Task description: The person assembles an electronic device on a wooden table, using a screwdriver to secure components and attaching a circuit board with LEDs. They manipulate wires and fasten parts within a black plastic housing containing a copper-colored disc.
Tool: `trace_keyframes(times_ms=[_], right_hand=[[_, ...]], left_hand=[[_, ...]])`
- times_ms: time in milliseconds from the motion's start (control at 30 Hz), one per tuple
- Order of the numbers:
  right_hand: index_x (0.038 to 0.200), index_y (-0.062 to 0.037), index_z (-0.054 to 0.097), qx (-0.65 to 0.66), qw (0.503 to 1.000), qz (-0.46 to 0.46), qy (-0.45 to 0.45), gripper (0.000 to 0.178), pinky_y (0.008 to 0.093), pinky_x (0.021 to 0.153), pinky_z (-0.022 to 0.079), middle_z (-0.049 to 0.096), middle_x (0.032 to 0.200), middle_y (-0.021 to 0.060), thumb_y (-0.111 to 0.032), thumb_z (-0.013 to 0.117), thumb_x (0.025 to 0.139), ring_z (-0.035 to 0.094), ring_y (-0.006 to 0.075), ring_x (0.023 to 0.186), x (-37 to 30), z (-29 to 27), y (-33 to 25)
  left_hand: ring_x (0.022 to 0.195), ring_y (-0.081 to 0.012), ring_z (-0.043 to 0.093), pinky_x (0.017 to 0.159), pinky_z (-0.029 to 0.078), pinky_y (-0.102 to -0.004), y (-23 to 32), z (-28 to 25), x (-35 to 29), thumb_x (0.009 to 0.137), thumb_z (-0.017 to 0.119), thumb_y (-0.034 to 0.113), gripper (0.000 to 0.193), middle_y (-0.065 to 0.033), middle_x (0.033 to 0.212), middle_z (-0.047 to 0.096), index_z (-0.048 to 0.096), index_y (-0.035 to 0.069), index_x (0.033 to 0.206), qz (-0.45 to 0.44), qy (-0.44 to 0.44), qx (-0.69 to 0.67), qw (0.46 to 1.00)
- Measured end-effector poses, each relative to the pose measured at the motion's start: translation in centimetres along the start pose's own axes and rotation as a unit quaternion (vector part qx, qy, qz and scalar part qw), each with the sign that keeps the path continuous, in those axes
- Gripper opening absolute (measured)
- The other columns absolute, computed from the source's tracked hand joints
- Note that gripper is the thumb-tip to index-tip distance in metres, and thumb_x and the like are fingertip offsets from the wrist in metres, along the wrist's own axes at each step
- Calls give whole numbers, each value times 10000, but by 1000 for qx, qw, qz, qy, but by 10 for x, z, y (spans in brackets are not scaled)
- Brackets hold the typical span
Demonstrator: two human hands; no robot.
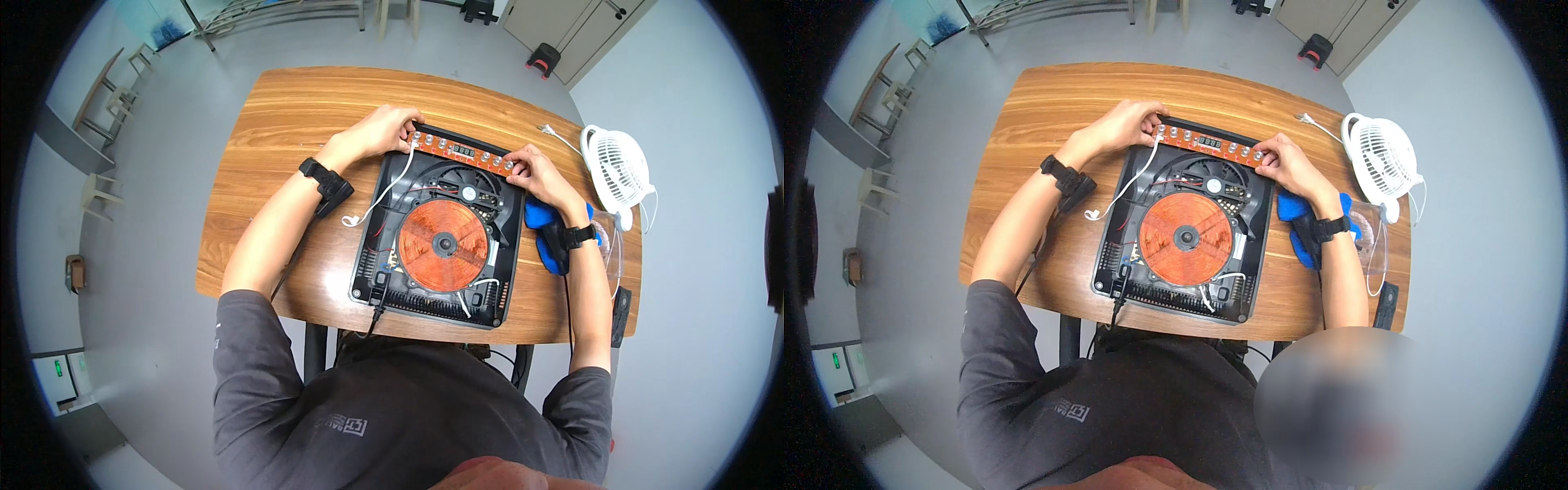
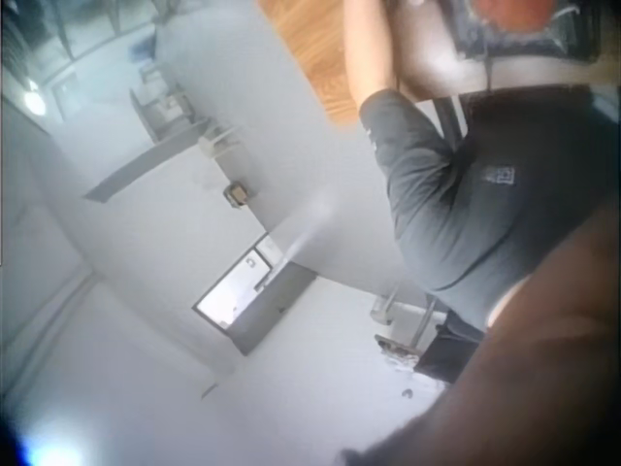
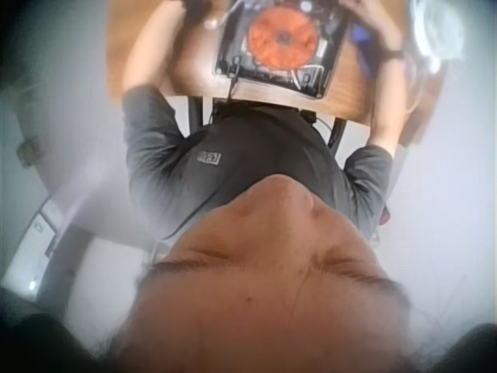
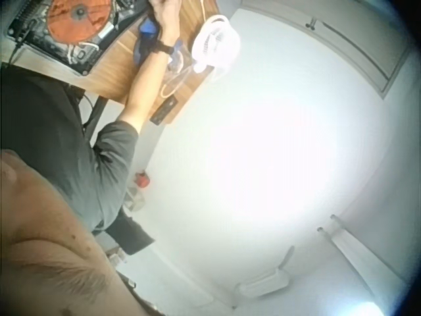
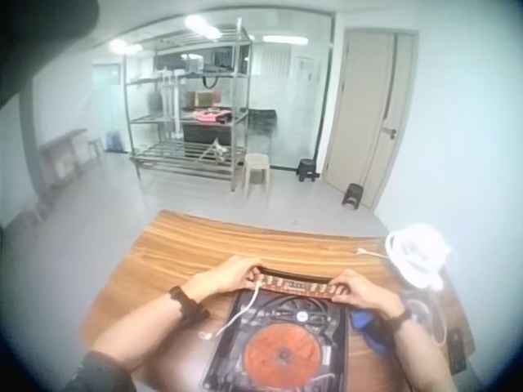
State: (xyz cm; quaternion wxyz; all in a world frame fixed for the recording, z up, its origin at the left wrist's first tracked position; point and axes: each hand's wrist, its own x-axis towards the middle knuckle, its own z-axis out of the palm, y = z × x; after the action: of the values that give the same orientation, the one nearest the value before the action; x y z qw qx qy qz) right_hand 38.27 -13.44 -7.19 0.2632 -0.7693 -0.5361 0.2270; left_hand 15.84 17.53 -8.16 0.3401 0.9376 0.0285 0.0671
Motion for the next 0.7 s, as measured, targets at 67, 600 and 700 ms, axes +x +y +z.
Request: trace_keyframes(times_ms=[67, 600, 700], right_hand=[[1188, 9, 684, 2, 1000, -7, 3, 378, 276, 795, 544, 549, 1019, 67, -4, 802, 829, 623, 134, 857, 1, 1, 2], [1175, -15, 678, 15, 1000, -16, -8, 384, 264, 804, 546, 531, 1010, 66, -14, 809, 814, 608, 135, 852, 4, -2, 6], [1173, -25, 683, 10, 1000, -20, -6, 379, 264, 800, 544, 540, 1003, 67, -21, 808, 815, 612, 137, 857, 4, 0, 11]], left_hand=[[870, -211, 708, 806, 594, -337, 2, -1, 1, 736, 860, 47, 577, -127, 977, 737, 623, -5, 1259, -5, -5, 8, 1000], [950, -218, 716, 883, 592, -339, -3, 2, 0, 767, 828, 15, 501, -134, 1032, 730, 636, -7, 1230, 4, -12, 3, 1000], [989, -248, 721, 899, 588, -358, 1, -1, -3, 796, 808, 32, 446, -156, 1054, 730, 653, -6, 1212, 17, -20, 34, 999]])
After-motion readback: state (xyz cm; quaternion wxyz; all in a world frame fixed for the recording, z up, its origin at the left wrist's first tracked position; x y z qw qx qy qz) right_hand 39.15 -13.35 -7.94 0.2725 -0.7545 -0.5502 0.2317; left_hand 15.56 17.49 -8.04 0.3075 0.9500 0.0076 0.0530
